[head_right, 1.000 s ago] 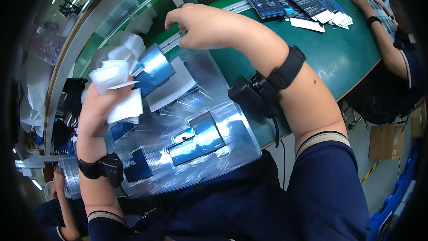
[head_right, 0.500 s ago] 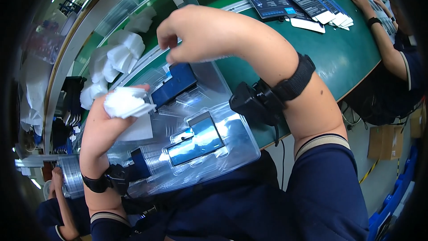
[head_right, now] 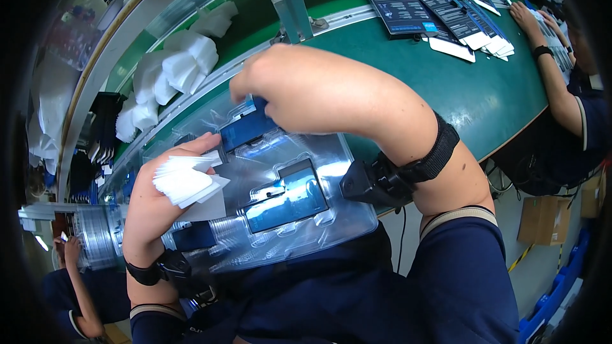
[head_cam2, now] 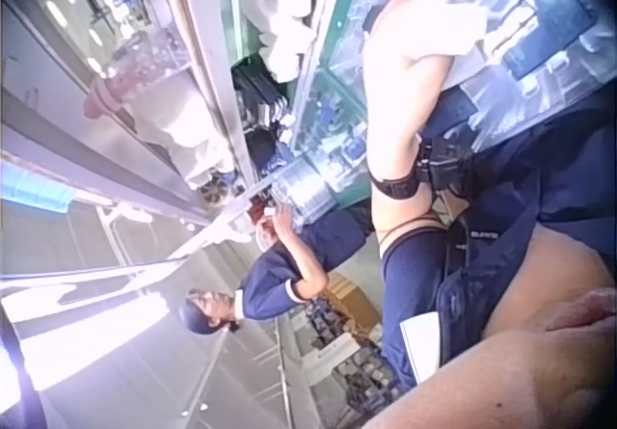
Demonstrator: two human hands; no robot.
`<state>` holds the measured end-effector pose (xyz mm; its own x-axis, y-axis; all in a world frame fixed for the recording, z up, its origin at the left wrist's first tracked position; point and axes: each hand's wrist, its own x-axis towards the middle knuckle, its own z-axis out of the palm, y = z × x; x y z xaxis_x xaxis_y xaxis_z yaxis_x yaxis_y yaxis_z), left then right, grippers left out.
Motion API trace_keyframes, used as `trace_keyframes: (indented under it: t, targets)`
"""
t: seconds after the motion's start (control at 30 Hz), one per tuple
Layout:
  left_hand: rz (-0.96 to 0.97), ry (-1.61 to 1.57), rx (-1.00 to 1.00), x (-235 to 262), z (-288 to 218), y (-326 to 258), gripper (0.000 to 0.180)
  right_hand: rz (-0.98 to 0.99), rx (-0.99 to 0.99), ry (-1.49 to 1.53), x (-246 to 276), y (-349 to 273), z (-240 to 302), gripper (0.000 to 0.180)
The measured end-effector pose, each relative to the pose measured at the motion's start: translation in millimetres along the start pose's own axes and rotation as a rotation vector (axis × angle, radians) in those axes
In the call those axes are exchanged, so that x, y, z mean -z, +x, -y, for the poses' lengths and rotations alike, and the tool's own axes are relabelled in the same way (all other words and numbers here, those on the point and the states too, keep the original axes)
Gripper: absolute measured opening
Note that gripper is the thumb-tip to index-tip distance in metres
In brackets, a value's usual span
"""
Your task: Inspecting and cleaning blue industrial parts using a stack of white protective sheets on an assembly line.
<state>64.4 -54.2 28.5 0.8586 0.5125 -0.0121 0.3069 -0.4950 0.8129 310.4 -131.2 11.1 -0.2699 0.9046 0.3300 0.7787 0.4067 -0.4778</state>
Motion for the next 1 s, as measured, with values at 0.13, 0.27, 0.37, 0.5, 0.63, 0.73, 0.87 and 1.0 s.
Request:
trace_keyframes:
  t: [0.13, 0.27, 0.37, 0.5, 0.63, 0.73, 0.87, 1.0]
  targets:
    - [-0.08, -0.228, 0.086, 10.1, -3.1, -9.4, 0.026, -0.076, 0.003, 0.036, 4.1, -2.9, -9.6, 0.029]
    - [-0.224, -0.279, 0.07, 24.6, 0.1, -22.8, 0.022, 0.025, -0.065, 0.024, -4.9, 0.9, -20.0, 0.017]
    - [-0.363, -0.297, 0.105, 32.0, 7.2, -38.4, 0.018, 0.019, 0.008, 0.054, -3.8, -1.8, -27.4, 0.015]
    - [-0.553, -0.478, 0.072, 53.4, 28.2, -73.4, 0.023, 0.025, 0.042, 0.131, -3.1, 0.2, -33.5, 0.014]
    - [-0.838, -0.623, 0.024, 99.3, 56.9, -139.6, 0.03, 0.117, -0.145, 0.435, 10.2, 3.2, -27.1, 0.015]
    - [-0.929, -0.758, 0.031, 141.6, 79.1, -199.7, 0.031, 0.048, -0.331, 0.621, 34.3, 2.3, -3.5, 0.02]
    - [-1.052, -0.648, 0.313, 178.6, 115.6, -264.3, 0.043, -0.094, -0.16, 0.806, 59.9, 27.8, 31.0, 0.022]
    - [-0.875, -0.314, 0.905, 209.7, 156.8, -305.3, 0.066, -0.093, -0.154, 0.951, 46.0, 71.4, 79.7, 0.036]
